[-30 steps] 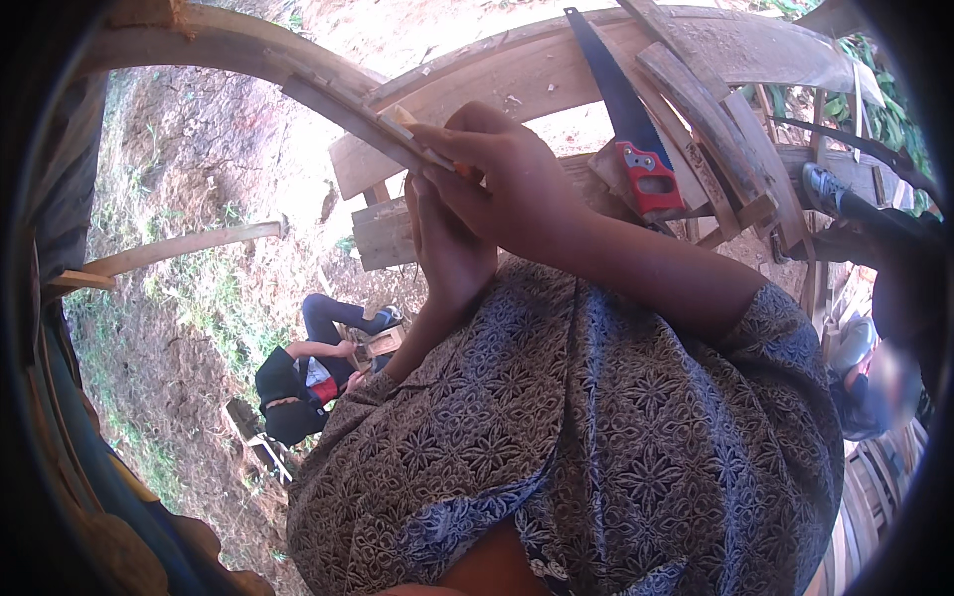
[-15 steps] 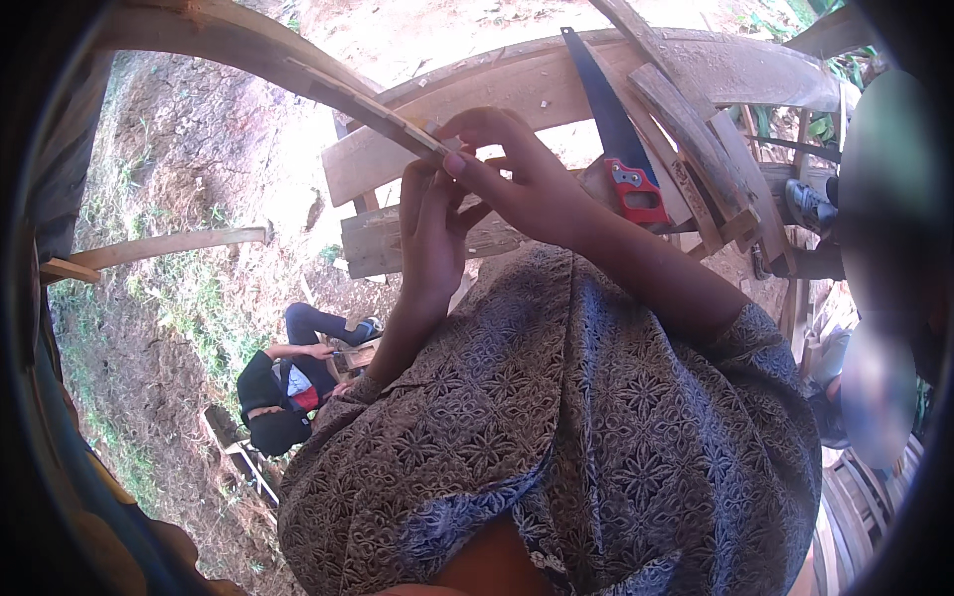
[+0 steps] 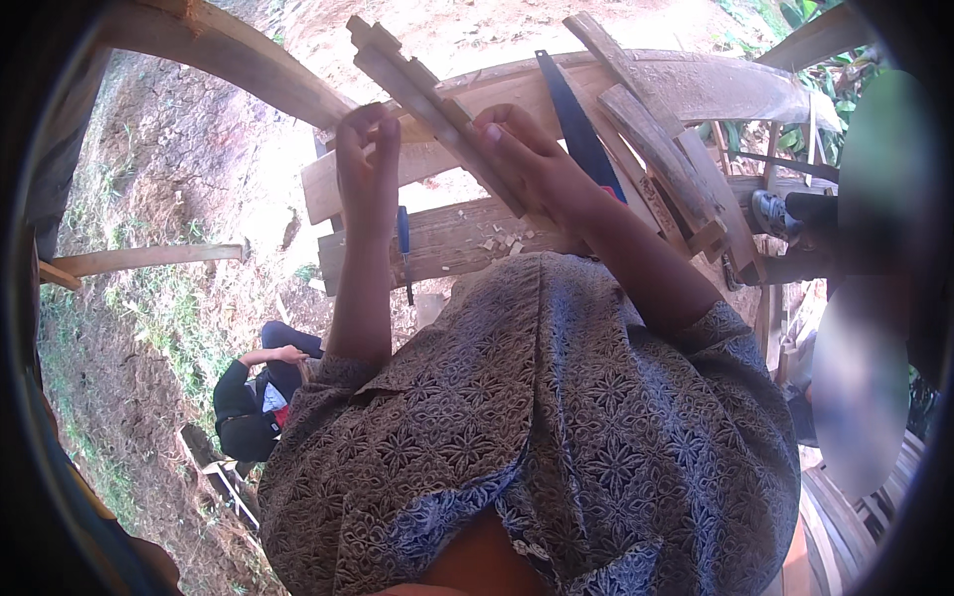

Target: The person assembles wooden pieces on a workbench. They use a hammer to drive nails into the wood and a saw to cut pieces to size. The person also uses a clamp to hold the wood in place while working.

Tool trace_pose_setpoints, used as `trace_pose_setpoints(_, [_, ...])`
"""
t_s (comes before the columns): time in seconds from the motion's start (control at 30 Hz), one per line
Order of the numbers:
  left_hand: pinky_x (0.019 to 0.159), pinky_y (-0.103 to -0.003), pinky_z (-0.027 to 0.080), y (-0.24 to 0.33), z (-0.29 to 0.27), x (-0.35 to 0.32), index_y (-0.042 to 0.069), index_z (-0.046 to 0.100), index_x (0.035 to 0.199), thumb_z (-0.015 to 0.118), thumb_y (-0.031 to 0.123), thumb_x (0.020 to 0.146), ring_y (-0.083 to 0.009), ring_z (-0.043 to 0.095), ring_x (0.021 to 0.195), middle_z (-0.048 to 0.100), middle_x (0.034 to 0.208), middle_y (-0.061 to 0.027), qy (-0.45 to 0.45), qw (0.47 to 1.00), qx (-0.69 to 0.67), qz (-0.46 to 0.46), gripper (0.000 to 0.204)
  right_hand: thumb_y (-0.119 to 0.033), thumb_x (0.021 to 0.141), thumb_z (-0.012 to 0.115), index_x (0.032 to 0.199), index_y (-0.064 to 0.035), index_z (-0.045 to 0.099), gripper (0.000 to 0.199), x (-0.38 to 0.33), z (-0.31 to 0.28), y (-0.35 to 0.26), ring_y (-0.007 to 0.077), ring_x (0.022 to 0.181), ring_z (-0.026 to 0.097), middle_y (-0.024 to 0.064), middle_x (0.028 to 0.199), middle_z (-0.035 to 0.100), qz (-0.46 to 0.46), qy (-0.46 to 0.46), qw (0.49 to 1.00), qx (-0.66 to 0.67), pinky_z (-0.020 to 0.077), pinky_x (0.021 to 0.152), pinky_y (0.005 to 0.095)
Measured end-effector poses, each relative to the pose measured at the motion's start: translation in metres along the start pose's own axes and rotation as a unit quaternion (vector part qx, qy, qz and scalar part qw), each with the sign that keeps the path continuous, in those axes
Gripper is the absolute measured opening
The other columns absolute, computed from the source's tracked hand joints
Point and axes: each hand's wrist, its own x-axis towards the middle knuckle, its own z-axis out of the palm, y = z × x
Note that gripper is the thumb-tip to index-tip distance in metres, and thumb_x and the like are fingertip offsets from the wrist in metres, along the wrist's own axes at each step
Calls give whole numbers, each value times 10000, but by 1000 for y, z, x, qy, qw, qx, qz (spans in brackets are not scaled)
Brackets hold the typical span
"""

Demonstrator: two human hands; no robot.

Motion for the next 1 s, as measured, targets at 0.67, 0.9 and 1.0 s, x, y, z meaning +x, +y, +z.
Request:
trace_pose_setpoints(0.67, [749, -290, 577, 22, 105, 92, -53, 403, 1221, 812, 185, 859, -159, 664, 874, 635, 1035, -149, -131, 940, -311, -54, 595, -667, 1053, 331, 1377, -1, 519, 764, -7, -65, 30, 209, 988, 668, 135, 1118, 667, 84, -23, 996, -23, 532, 915, 358])
trace_pose_setpoints(0.9, [720, -354, 586, 31, 118, 80, -6, 516, 1169, 701, 144, 938, -195, 683, 810, 651, 922, -103, -80, 944, -318, -47, 332, -714, 1031, 329, 1338, -7, 538, 799, -12, -51, 44, 188, 933, 607, 121, 1083, 643, 76, 38, 996, 19, 491, 873, 344])
trace_pose_setpoints(1.0, [604, -267, 554, 24, 118, 85, -14, 303, 1310, 713, 81, 938, -145, 646, 731, 598, 966, -114, -96, 936, -337, -37, 562, -666, 1051, 347, 1381, -12, 540, 758, -9, -59, 53, 191, 1046, 622, 128, 1144, 650, 74, 22, 996, 51, 497, 935, 351])
